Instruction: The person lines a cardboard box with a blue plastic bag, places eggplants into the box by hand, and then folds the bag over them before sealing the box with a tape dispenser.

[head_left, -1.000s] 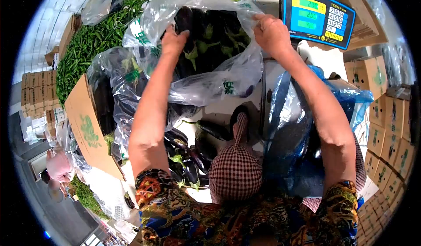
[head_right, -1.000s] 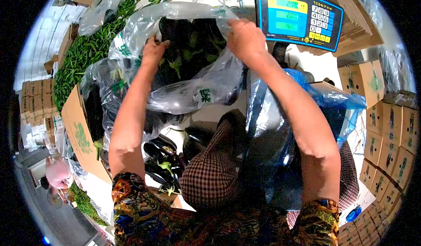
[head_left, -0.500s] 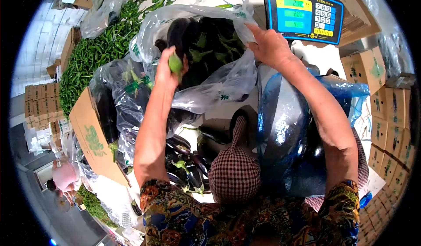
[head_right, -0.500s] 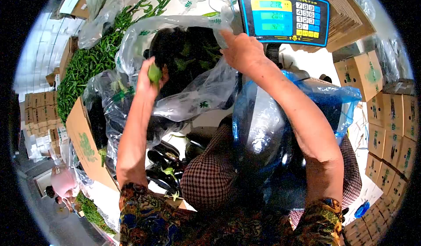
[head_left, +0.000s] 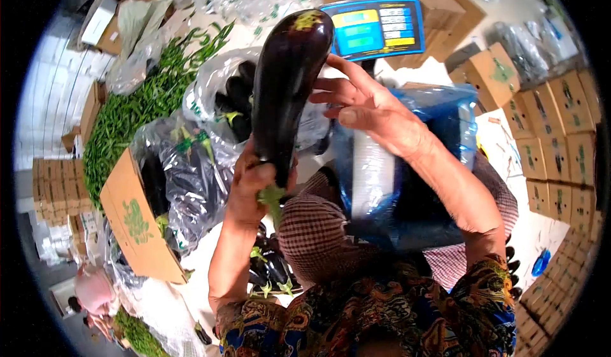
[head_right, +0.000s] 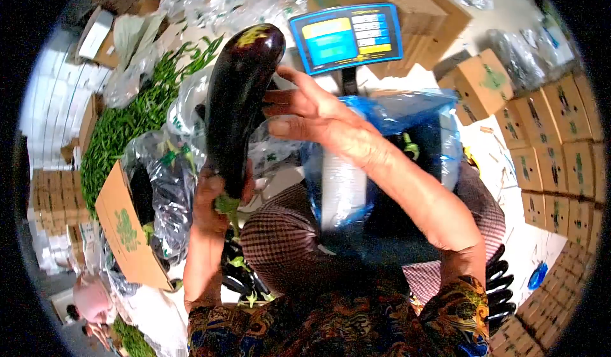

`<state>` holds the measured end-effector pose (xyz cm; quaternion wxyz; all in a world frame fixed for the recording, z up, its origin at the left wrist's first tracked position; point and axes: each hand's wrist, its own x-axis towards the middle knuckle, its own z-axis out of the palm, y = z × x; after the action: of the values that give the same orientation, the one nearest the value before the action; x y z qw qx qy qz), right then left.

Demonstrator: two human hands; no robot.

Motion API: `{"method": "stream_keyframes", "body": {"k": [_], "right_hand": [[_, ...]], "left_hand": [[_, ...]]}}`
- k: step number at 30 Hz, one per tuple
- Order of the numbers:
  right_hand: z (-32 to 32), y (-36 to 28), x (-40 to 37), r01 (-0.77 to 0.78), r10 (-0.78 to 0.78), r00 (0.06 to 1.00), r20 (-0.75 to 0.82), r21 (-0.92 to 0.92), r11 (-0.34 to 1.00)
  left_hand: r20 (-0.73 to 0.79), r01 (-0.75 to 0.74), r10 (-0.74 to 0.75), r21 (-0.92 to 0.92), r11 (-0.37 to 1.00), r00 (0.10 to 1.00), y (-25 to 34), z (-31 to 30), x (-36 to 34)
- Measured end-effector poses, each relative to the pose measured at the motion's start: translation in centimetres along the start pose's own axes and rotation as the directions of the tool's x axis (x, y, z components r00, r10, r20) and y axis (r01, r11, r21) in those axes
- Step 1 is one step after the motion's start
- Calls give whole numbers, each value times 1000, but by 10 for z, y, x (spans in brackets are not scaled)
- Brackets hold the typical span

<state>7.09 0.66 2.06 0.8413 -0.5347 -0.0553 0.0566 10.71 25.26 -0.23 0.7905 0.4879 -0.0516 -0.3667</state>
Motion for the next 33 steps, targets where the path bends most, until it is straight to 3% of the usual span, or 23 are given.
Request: {"method": "stream_keyframes", "body": {"k": [1,3,4,7,10,11,15,17,20,22,23,26,27,30,33], "right_hand": [[6,-8,-6,72,-72,997,2,78,994],[7,-10,-11,187,-161,973,-165,155,970],[6,-15,-14,237,-193,948,-254,158,959],[1,-39,-32,347,-297,899,-321,109,932],[-11,-49,-55,373,-326,883,-338,80,924],[-16,-49,-61,372,-326,883,-337,80,925],[-35,-47,-92,352,-273,900,-340,198,915],[-44,-38,-103,325,-236,919,-317,266,907],[-50,-35,-116,309,-201,935,-294,392,866],[-58,-33,-121,303,-204,952,-227,619,724],[-62,-33,-124,316,-239,949,-207,623,716],[-69,-32,-126,343,-283,939,-197,605,718],[-67,-32,-125,387,-296,922,-250,585,713],[-60,-27,-121,488,-285,862,-419,532,692],[-60,-22,-117,539,-159,762,-627,479,693]], "left_hand": [[25,-73,70,152,986,997,8,26,4],[114,-198,166,388,900,980,13,61,14],[220,-317,233,547,774,947,9,66,21],[334,-331,160,558,761,929,4,93,37],[386,-440,257,526,728,886,-19,108,53],[437,-517,289,616,594,852,-25,106,57],[397,-286,20,626,725,918,-30,128,48],[479,-483,133,750,452,868,-42,135,51],[493,-469,85,739,483,866,-51,150,45],[519,-386,42,576,721,854,-47,168,36],[450,-242,-69,597,765,890,-55,165,34],[434,-207,-36,499,842,900,-64,185,25],[412,-236,-42,600,764,910,-65,184,23],[442,-454,176,670,587,879,-70,186,20],[521,-519,151,693,500,840,-77,177,22]]}}
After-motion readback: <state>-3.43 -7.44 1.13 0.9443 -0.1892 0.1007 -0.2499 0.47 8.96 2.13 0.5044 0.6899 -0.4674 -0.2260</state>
